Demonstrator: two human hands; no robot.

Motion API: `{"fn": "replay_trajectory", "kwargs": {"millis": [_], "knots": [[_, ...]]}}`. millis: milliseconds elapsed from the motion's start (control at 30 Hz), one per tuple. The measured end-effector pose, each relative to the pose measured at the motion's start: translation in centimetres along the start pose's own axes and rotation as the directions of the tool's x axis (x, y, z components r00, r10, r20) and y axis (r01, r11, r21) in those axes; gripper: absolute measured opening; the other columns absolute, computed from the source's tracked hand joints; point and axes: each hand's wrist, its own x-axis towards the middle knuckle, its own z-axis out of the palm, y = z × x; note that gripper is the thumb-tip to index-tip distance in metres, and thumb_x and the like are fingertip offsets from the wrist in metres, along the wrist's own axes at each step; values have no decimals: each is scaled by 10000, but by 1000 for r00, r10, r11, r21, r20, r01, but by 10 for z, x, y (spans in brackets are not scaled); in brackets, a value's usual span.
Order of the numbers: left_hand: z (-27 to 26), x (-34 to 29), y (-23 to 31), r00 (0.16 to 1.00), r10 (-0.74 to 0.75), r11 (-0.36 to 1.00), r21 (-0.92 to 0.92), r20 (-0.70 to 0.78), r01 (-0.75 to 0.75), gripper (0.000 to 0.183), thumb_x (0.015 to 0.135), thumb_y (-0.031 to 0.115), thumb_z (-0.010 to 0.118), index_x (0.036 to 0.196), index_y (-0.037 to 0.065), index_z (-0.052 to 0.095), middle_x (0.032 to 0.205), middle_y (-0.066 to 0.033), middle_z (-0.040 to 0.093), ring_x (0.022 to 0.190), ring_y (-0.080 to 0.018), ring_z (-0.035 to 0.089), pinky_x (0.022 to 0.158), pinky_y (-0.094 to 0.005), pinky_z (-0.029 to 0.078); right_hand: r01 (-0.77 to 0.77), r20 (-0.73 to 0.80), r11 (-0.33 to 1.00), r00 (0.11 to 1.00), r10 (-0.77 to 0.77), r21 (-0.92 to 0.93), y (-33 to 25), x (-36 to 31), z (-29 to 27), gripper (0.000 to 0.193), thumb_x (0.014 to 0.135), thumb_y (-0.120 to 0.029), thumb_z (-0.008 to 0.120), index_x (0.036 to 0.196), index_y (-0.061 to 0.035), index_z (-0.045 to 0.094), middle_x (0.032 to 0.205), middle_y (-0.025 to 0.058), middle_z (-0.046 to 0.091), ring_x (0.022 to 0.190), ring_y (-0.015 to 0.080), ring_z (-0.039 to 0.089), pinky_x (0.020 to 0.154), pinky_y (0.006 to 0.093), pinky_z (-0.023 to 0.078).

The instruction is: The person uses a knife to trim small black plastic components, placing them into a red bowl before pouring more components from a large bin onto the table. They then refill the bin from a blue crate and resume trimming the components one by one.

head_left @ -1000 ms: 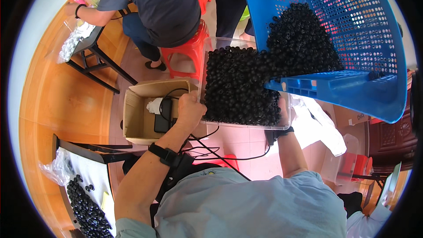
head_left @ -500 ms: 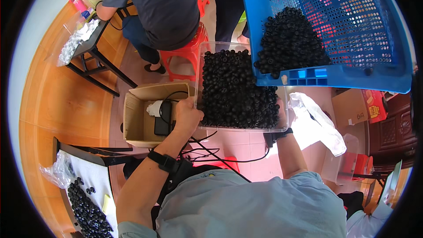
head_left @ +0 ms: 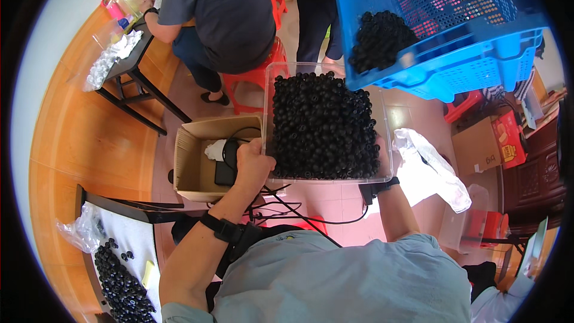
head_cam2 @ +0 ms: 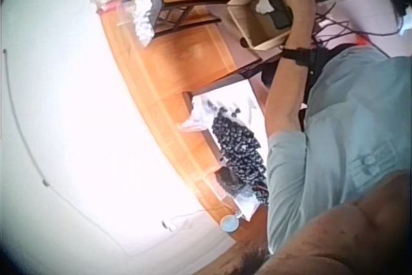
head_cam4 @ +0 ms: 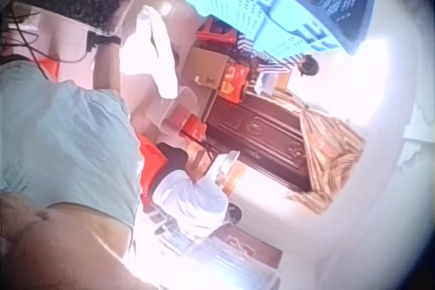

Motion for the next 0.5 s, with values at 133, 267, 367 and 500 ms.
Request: {"fn": "replay_trajectory", "kwargs": {"millis": [133,267,367,500], "knots": [[-4,-15,18,1000,16,1000,-24,-8,-17,428,613,-78,604,1028,-39,698,643,-90,621,582,-169,575,545,-308,454,14,19,996,1000,-12,-93,-4,-4,-16,393,993,-211,474,1295,35,530,1207,83,619,1076,169,592,906,286,498],[-16,-36,19,996,41,971,-232,-76,-58,504,610,-102,589,1102,-43,686,654,-31,592,550,-106,522,502,-258,418,-1,-60,990,998,-8,-143,-30,-22,25,343,995,-199,483,1214,43,588,1111,73,654,1029,168,593,850,288,495],[-33,-62,37,976,90,959,-248,-199,-139,545,596,-93,605,1133,-39,682,671,-13,577,532,-102,504,492,-251,413,261,142,263,906,-398,-929,-2,-11,-14,379,1011,-236,461,1268,24,565,1168,68,644,1047,178,592,911,302,478],[-56,-91,50,861,399,917,156,-315,-367,528,590,-11,651,1117,-47,672,693,-86,553,577,-139,518,561,-275,450,21,157,991,987,-42,133,57,23,-43,405,1032,-258,429,1352,-23,510,1279,45,591,1139,174,557,986,299,439]]}}
